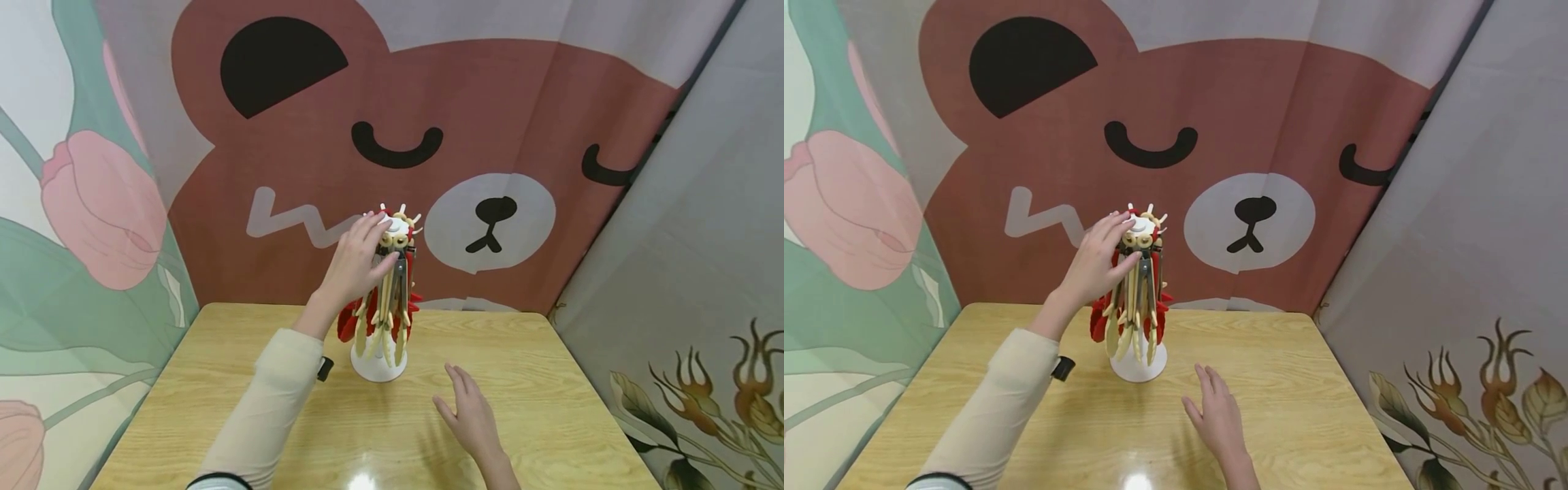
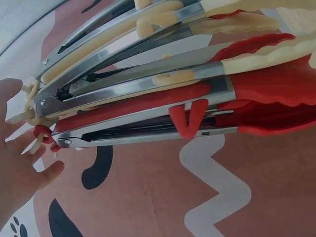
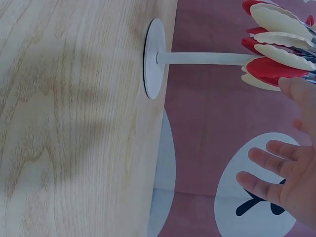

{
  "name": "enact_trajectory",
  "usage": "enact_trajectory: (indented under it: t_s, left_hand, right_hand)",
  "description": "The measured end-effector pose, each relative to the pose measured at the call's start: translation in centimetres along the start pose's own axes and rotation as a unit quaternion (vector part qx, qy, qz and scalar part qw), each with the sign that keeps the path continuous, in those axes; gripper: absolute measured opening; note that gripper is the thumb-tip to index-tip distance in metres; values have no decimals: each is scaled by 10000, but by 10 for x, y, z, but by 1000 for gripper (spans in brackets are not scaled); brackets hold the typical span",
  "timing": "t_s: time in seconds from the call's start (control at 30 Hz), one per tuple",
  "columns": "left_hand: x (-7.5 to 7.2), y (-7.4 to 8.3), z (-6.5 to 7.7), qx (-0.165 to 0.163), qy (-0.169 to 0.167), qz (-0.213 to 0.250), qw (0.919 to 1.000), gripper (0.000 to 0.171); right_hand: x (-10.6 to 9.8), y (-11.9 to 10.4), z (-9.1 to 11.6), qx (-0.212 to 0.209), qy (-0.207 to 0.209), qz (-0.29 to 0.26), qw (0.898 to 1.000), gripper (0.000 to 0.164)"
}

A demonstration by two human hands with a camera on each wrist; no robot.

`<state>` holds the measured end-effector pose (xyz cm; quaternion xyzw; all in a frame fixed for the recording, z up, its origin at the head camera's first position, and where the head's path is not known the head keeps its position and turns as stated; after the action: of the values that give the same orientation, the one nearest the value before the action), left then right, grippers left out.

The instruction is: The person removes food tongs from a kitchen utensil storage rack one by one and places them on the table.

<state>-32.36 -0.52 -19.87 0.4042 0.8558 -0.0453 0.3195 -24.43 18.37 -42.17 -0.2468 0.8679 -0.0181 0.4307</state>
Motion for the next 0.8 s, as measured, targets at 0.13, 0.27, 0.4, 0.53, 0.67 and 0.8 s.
enact_trajectory:
  t_s: [0.13, 0.27, 0.4, 0.53, 0.67, 0.8]
  left_hand:
    - [5, -4, -1, -100, -102, -24, 9999, 48]
    - [6, -7, 0, -111, -145, -65, 9998, 45]
    - [5, -9, 0, -118, -84, -77, 9999, 38]
    - [4, -9, -1, -172, -12, -54, 9998, 34]
    - [4, -10, -3, -239, 75, -84, 9997, 33]
    - [4, -11, -6, -325, 80, -157, 9993, 32]
  right_hand:
    - [5, -1, 2, 111, -225, -90, 9996, 61]
    - [6, -1, 3, 120, -288, -66, 9995, 61]
    - [6, 0, 4, 121, -316, -61, 9994, 62]
    - [6, 0, 7, 139, -330, -99, 9993, 62]
    - [7, -1, 8, 133, -313, -145, 9993, 62]
    - [9, -4, 10, 55, -303, -108, 9995, 63]
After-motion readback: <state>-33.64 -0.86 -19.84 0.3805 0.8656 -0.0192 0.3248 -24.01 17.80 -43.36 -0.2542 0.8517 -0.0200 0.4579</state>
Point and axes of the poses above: each hand's wrist, its own z-axis away from the middle knuckle, its own x-axis out of the palm, y = z × x, the point moved 10 cm from there along -z, towards the middle knuckle, and after that the axes turned 3 degrees about y, right-handed, at the moved point
